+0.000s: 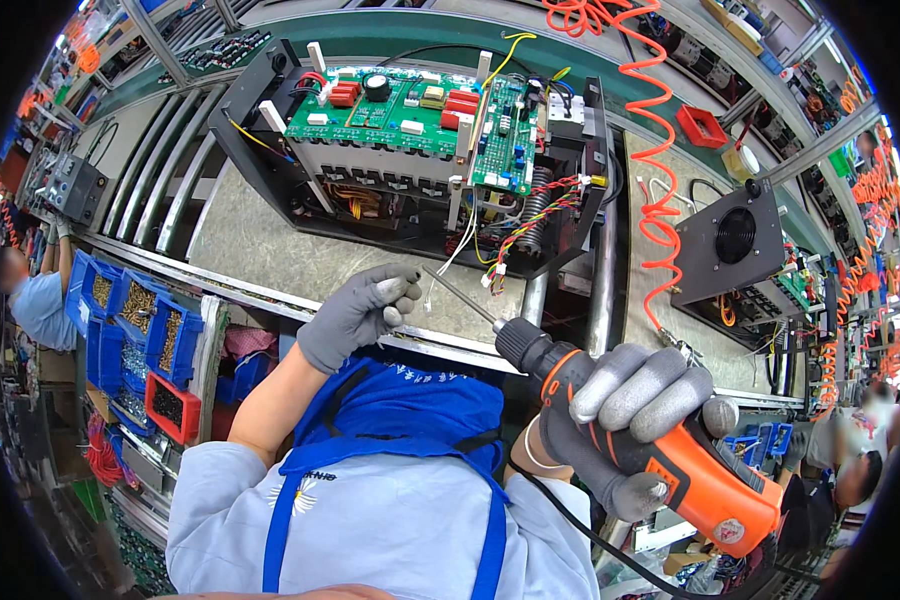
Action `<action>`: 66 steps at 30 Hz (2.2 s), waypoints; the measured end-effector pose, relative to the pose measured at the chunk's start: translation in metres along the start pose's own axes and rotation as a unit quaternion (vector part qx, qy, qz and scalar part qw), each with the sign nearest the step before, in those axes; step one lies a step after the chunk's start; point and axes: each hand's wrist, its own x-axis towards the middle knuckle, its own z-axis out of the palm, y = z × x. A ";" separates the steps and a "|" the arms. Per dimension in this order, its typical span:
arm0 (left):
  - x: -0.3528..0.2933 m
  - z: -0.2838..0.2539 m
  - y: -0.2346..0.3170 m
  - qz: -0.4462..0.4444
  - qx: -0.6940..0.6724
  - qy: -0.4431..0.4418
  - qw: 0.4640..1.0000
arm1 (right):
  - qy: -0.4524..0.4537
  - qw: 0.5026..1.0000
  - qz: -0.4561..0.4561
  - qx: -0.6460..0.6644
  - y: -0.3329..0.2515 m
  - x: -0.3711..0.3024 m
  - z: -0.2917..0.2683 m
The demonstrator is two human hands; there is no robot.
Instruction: Manually assemble components and secure them into an electronic chassis using hand tools.
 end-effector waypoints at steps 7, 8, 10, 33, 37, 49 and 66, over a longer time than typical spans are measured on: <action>0.003 -0.007 -0.008 -0.030 -0.145 -0.036 0.988 | 0.041 0.999 -0.002 0.016 -0.004 -0.005 0.004; 0.004 -0.007 -0.009 -0.029 -0.145 -0.036 0.988 | 0.035 0.999 0.001 0.025 -0.004 -0.004 0.004; 0.005 -0.007 -0.011 -0.033 -0.152 -0.018 0.988 | 0.040 0.999 0.005 0.029 -0.002 -0.003 0.009; -0.001 -0.005 -0.004 0.001 -0.146 -0.045 0.988 | -0.006 0.999 0.026 0.035 -0.005 -0.005 0.008; -0.016 -0.005 -0.006 0.008 -0.140 -0.007 0.990 | 0.024 0.998 0.041 0.044 -0.005 -0.004 0.020; -0.024 0.037 0.005 -0.049 -0.148 -0.053 0.986 | -0.072 0.996 0.020 0.050 -0.007 0.054 0.022; -0.009 -0.026 -0.017 -0.015 -0.146 -0.065 0.987 | -0.129 0.954 0.269 -0.026 0.077 0.143 0.036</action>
